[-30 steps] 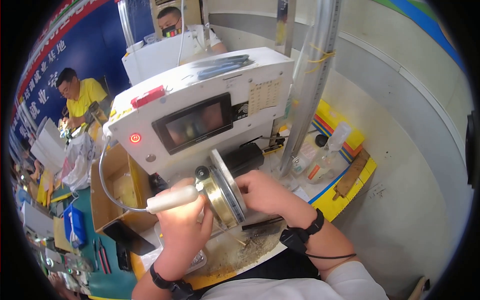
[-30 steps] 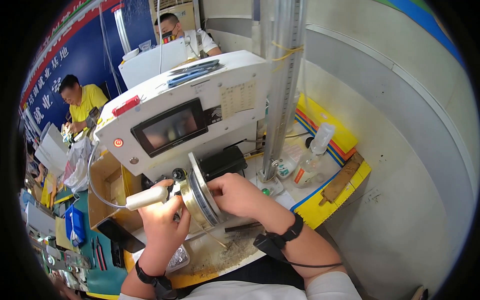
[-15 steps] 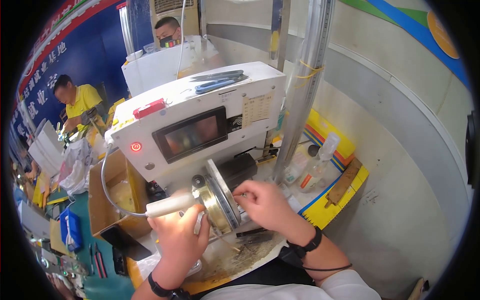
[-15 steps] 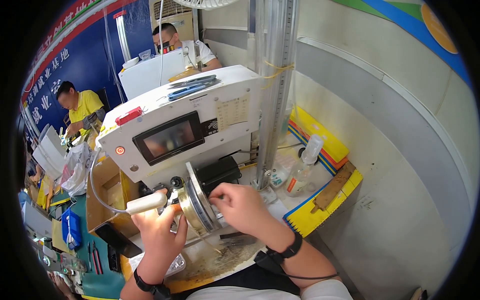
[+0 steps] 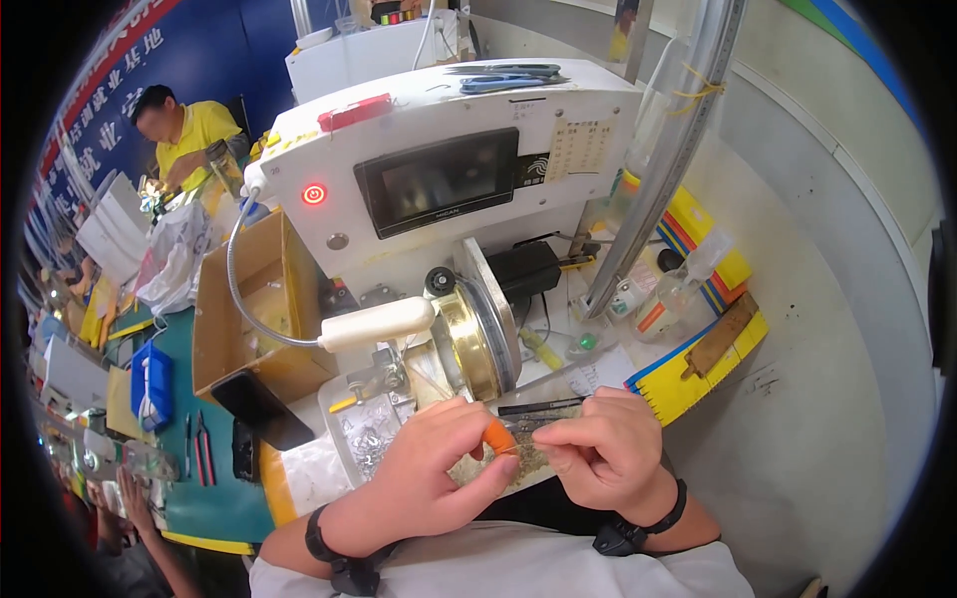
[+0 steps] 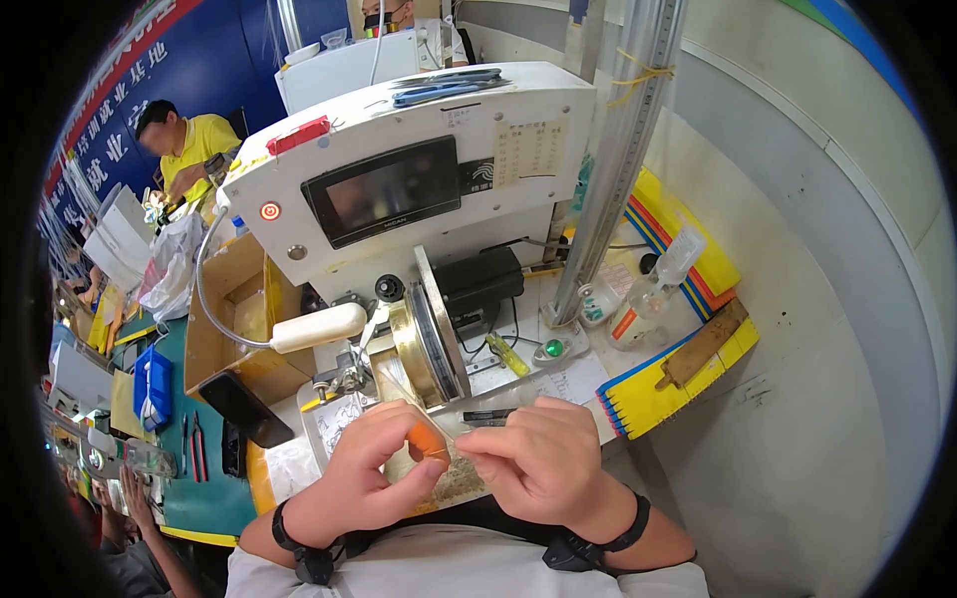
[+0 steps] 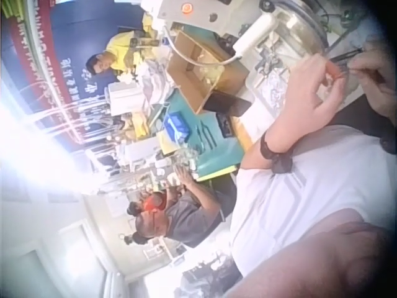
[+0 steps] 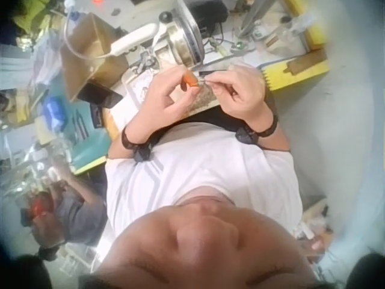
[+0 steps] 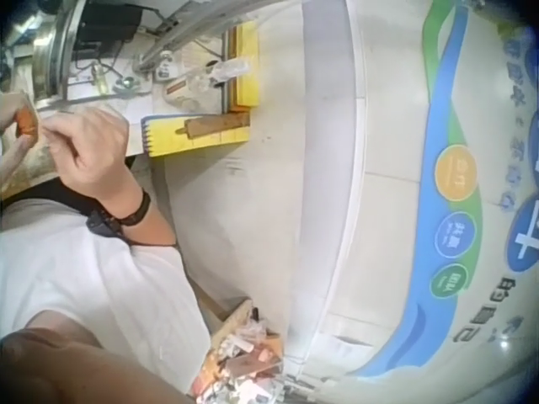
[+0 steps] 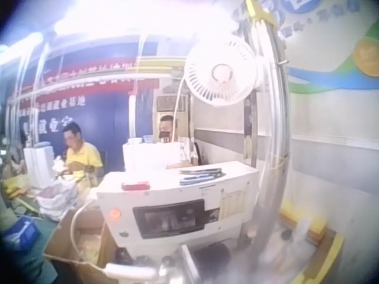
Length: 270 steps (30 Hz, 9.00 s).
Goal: Assembling and inspecting small components using a bench-mounted machine and manual tools like tweezers and a syringe.
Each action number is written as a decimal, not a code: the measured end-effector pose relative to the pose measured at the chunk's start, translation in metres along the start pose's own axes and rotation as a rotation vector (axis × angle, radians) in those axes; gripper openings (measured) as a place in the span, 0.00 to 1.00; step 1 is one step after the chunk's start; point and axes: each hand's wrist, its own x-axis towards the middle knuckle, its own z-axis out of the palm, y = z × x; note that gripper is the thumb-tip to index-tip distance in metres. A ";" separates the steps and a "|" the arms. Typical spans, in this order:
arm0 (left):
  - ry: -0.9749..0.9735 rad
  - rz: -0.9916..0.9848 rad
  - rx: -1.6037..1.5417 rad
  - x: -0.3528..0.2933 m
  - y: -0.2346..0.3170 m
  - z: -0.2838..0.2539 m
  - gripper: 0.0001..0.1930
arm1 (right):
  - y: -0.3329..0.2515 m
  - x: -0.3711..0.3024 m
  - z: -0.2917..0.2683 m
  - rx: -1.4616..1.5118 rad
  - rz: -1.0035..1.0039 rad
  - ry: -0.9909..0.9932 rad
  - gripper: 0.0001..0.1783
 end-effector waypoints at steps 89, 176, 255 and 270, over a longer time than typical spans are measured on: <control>0.134 0.170 0.253 -0.033 0.011 -0.015 0.09 | -0.039 0.014 0.012 -0.107 -0.090 -0.169 0.16; -0.360 0.470 0.527 0.244 0.006 0.304 0.36 | 0.157 -0.196 -0.222 0.633 1.249 0.742 0.08; -0.681 0.108 0.319 -0.119 -0.091 0.045 0.28 | 0.269 -0.228 0.090 -0.001 0.814 -0.042 0.25; -0.440 0.260 0.401 -0.106 -0.076 0.037 0.14 | 0.256 -0.158 0.086 0.041 0.614 -0.055 0.25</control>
